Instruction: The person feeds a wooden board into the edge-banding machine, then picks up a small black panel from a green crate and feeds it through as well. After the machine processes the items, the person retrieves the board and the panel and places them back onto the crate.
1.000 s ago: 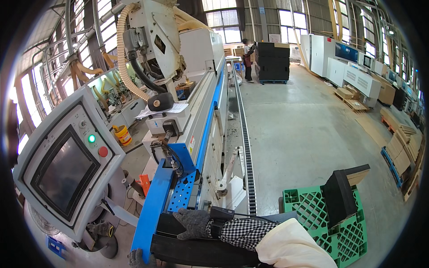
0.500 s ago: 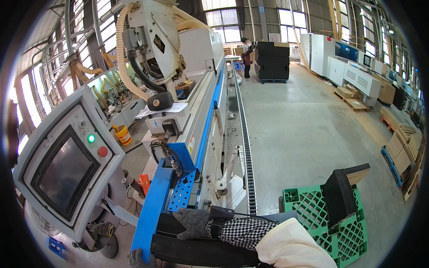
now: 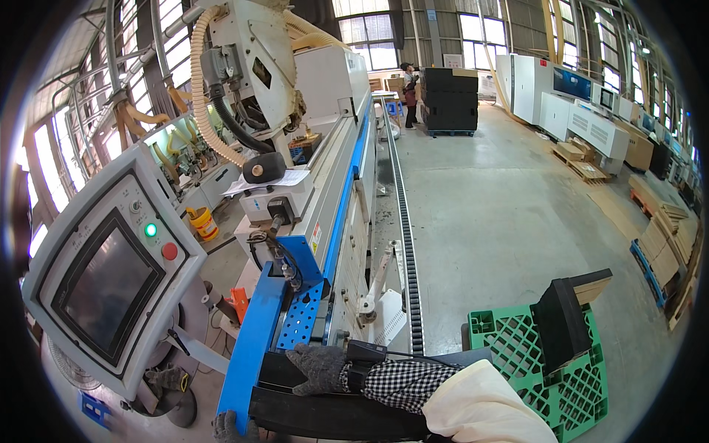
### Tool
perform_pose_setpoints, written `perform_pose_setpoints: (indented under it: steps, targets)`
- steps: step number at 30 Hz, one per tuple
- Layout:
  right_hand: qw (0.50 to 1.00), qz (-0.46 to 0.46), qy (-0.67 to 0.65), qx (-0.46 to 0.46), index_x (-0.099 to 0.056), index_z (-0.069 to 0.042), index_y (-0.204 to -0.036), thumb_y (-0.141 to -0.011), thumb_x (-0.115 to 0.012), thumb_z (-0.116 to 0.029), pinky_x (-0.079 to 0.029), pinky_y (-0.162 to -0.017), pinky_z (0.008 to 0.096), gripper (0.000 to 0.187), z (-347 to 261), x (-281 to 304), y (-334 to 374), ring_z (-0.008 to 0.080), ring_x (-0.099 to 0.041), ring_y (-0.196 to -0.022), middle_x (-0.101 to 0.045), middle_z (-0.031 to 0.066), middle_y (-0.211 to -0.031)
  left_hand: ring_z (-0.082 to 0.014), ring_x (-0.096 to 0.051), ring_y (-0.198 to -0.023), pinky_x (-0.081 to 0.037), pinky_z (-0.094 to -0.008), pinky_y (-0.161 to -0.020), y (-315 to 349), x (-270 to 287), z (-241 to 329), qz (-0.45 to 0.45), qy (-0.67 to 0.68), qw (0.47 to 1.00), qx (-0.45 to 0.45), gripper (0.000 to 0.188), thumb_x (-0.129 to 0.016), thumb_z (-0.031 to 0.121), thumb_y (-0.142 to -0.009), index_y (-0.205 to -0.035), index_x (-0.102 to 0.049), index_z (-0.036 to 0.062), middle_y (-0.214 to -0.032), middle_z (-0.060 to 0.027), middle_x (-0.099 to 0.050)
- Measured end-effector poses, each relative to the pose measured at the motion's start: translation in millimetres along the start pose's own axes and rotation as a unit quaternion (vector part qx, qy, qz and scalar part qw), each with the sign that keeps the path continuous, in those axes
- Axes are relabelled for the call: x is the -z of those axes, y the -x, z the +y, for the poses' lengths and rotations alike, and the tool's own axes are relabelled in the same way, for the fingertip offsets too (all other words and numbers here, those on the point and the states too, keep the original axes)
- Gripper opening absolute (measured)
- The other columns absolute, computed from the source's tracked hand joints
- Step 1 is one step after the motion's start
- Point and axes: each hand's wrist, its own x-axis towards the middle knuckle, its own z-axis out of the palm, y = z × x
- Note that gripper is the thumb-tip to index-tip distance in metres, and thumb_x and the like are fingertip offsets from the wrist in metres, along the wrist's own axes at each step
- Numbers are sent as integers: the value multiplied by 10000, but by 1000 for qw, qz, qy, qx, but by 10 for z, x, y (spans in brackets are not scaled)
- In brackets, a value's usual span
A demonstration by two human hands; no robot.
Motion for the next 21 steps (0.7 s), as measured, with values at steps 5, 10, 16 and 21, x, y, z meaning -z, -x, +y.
perform_pose_setpoints:
  steps: [5,10,16,21]
  targets:
    - [1000,1,0,-6,-328,-19,-1592,-895,-662,-664,-561,-983,486,1007,9,-19,1,363,-595,-1284,-441,185,-1541,-486,-610,-1158,-482,-607,-1010,-16,5,30,-5,-9,1000,10,621,-739,569,-863,-1208,-696,54,-1229,-264,-668]
    - [1000,-4,-5,-6,-337,-20,-1590,-900,-663,-649,-559,-985,484,989,8,-13,0,358,-589,-1292,-446,185,-1537,-481,-606,-1167,-480,-605,-1013,-11,-8,21,-4,-14,1000,10,622,-742,570,-859,-1206,-697,55,-1229,-262,-668]
    - [1000,-2,5,-7,-335,-18,-1591,-902,-659,-654,-562,-980,475,992,-11,10,9,350,-595,-1287,-448,182,-1546,-485,-600,-1173,-478,-605,-1016,14,-27,-5,1,-8,1000,4,614,-756,555,-853,-1221,-691,68,-1245,-257,-662]
    - [1000,-2,18,-7,-326,-17,-1595,-912,-642,-664,-569,-971,466,992,6,-23,13,343,-597,-1286,-456,183,-1542,-485,-600,-1177,-476,-607,-1022,15,-17,1,-12,-10,1000,12,595,-755,539,-861,-1232,-687,79,-1252,-255,-660]
